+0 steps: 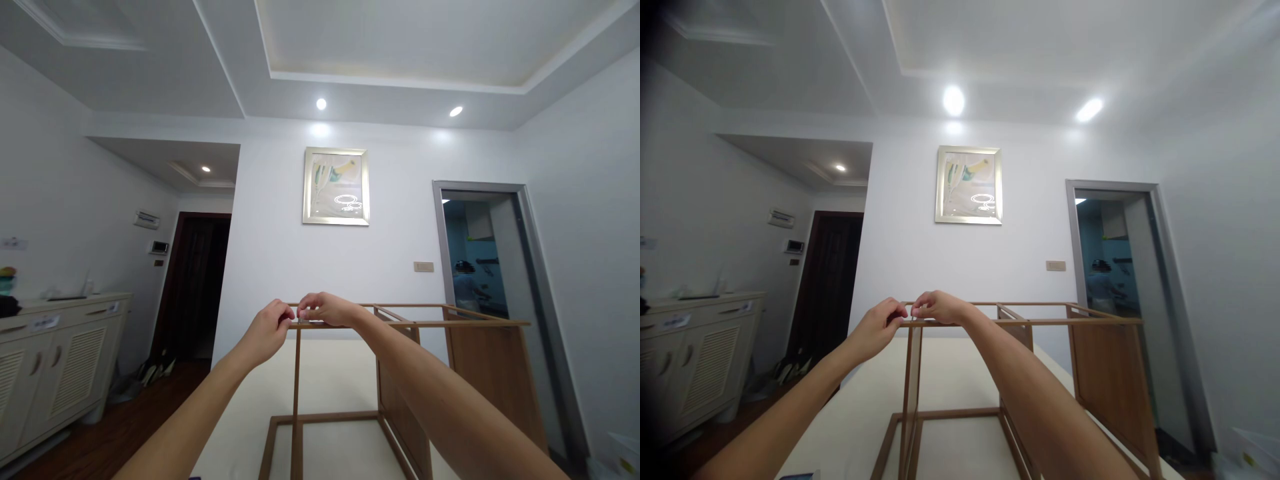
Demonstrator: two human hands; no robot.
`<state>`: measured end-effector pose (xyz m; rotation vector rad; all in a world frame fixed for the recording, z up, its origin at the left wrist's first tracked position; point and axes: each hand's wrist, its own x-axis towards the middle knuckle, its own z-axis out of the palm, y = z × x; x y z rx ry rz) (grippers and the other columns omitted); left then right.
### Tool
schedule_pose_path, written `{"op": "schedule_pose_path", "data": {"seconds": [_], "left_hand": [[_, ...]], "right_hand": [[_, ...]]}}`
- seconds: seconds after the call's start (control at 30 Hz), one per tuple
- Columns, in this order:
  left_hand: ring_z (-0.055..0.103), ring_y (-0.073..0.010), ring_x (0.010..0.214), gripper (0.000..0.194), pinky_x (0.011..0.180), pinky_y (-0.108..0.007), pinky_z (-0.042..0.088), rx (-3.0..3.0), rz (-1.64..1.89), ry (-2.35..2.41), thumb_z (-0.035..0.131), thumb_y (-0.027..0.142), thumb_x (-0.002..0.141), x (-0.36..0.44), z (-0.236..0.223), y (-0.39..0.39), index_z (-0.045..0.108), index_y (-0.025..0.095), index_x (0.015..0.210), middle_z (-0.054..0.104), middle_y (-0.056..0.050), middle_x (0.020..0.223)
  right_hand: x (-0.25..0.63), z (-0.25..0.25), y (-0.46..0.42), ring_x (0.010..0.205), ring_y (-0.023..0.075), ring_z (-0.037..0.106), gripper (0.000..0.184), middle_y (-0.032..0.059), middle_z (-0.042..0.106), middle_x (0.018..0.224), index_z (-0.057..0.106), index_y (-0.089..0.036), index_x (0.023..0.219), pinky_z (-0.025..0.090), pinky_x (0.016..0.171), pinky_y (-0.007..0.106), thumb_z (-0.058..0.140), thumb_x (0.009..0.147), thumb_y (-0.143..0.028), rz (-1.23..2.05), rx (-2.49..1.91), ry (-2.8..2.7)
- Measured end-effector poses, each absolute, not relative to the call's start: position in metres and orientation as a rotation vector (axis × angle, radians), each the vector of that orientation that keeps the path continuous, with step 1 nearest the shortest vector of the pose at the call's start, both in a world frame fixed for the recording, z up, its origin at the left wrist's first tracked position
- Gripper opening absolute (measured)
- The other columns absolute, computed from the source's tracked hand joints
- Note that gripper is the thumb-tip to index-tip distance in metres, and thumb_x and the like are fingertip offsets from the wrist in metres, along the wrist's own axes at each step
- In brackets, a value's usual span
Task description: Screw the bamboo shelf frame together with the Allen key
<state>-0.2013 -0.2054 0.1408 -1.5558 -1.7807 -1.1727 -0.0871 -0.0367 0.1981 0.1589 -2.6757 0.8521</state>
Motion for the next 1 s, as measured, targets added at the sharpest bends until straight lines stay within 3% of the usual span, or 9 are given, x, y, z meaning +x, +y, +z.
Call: {"op": "schedule_pose_path", "data": {"seconds": [0.27, 0.43, 0.57, 0.7, 1.0], "left_hand": [[0.054, -0.0147, 0.072, 0.018, 0.068, -0.028, 0.042, -1.548, -1.099, -1.813, 0.043, 0.017, 0.085, -0.201, 0.141, -0.205, 0.059, 0.021, 0.078, 0.061, -0.001, 0.082], [0.055, -0.0152, 0.068, 0.017, 0.064, -0.028, 0.040, -1.549, -1.025, -1.840, 0.042, 0.017, 0.086, -0.192, 0.138, -0.205, 0.057, 0.022, 0.080, 0.062, 0.001, 0.077], [0.058, -0.0182, 0.078, 0.011, 0.075, -0.032, 0.041, -1.551, -0.942, -1.816, 0.048, 0.013, 0.082, -0.187, 0.133, -0.206, 0.053, 0.023, 0.083, 0.065, 0.000, 0.083], [0.060, -0.0195, 0.088, 0.025, 0.087, -0.037, 0.038, -1.526, -0.882, -1.796, 0.044, 0.003, 0.077, -0.189, 0.126, -0.203, 0.052, 0.023, 0.089, 0.066, -0.002, 0.092], [0.060, -0.0201, 0.082, 0.023, 0.082, -0.036, 0.033, -1.384, -0.811, -1.802, 0.039, 0.004, 0.078, -0.192, 0.121, -0.194, 0.048, 0.023, 0.088, 0.065, -0.001, 0.085]], "right_hand": [[-0.094, 0.193, -0.032, 0.060, 0.0085, 0.041, 0.033, -0.0027, 0.058, 0.071, 0.071, -0.018, 0.096, 0.032, 0.053, 0.021, 0.066, 0.083, -0.048, 0.802, 0.156, -2.681], [-0.092, 0.194, -0.030, 0.067, 0.0105, 0.052, 0.027, 0.0005, 0.066, 0.078, 0.073, -0.017, 0.095, 0.040, 0.059, 0.022, 0.065, 0.084, -0.040, 0.812, 0.242, -2.661], [-0.095, 0.194, -0.031, 0.074, 0.0133, 0.060, 0.021, 0.0021, 0.072, 0.082, 0.076, -0.017, 0.095, 0.047, 0.069, 0.024, 0.067, 0.079, -0.028, 0.791, 0.304, -2.629], [-0.106, 0.190, -0.033, 0.076, 0.0156, 0.064, 0.016, 0.0012, 0.074, 0.078, 0.079, -0.018, 0.086, 0.048, 0.074, 0.025, 0.068, 0.075, -0.018, 0.693, 0.255, -2.554], [-0.114, 0.183, -0.042, 0.080, 0.0157, 0.069, 0.019, -0.0001, 0.077, 0.080, 0.080, -0.023, 0.086, 0.049, 0.075, 0.023, 0.066, 0.079, -0.013, 0.436, 0.151, -2.461]]}}
